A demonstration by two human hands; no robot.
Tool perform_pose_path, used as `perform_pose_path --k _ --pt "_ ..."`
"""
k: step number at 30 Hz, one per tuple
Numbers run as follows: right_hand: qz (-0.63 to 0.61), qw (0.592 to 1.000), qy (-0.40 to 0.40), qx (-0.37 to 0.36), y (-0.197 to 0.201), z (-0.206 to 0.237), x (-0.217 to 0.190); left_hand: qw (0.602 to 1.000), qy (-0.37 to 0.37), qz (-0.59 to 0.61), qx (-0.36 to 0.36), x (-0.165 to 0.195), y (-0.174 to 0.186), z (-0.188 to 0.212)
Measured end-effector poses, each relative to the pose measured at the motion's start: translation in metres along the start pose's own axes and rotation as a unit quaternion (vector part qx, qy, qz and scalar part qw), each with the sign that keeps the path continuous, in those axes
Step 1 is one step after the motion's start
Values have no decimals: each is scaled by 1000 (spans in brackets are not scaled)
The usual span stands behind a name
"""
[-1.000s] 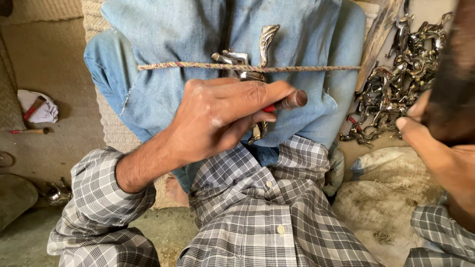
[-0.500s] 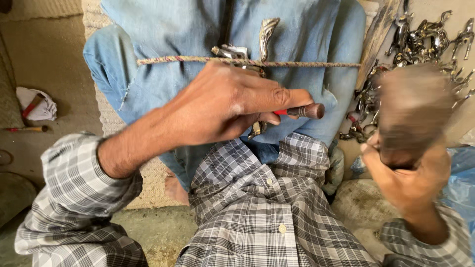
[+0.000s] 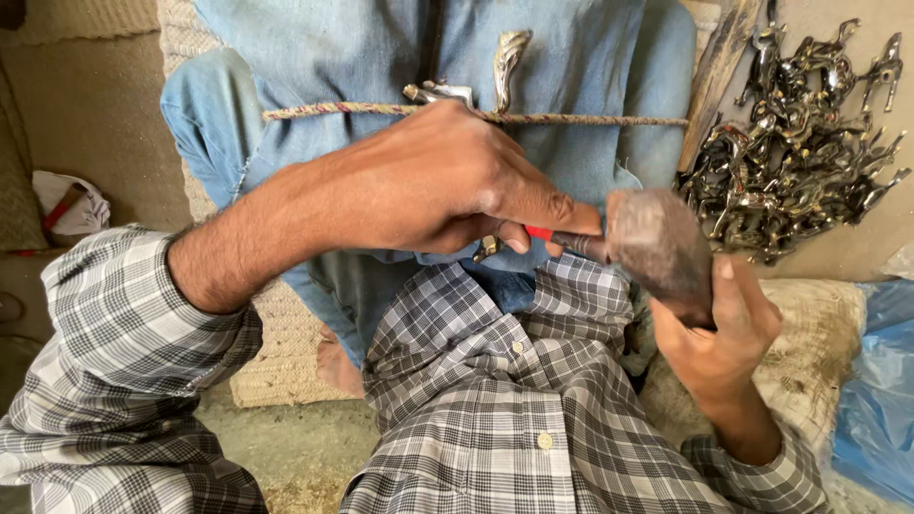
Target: The person sits on the floor and uses a wooden mallet to repeatedly strike a small metal figure held against a punch. The person adjusts the figure's position and continues hammering to shape it. A pile of similar metal figures is visible nearby.
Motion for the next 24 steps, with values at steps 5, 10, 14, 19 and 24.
perform_pose_path --k 5,10,14,19,24 --pt "-92 993 -38 57 -13 14 4 999 5 36 -39 -1 1 -7" --pt "-206 968 -105 97 -23 32 10 996 -26 10 -79 2 2 -13" --pt "-115 984 -102 91 -24 35 1 992 -30 0 -125 3 0 -17" --pt "-94 981 -101 133 -21 22 -9 989 -23 25 -146 5 -3 -20" --pt "-73 989 -65 107 -26 14 -8 989 -35 62 -132 6 -5 -21"
Point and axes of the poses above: each hand's wrist, its own z-axis away from the middle knuckle, its own y-axis out of the back of the hand, x = y × z, the point moved 3 cm from there along -z, towards the middle knuckle, and after that the axes turned 11 degrees about x, right-handed, at the moved point
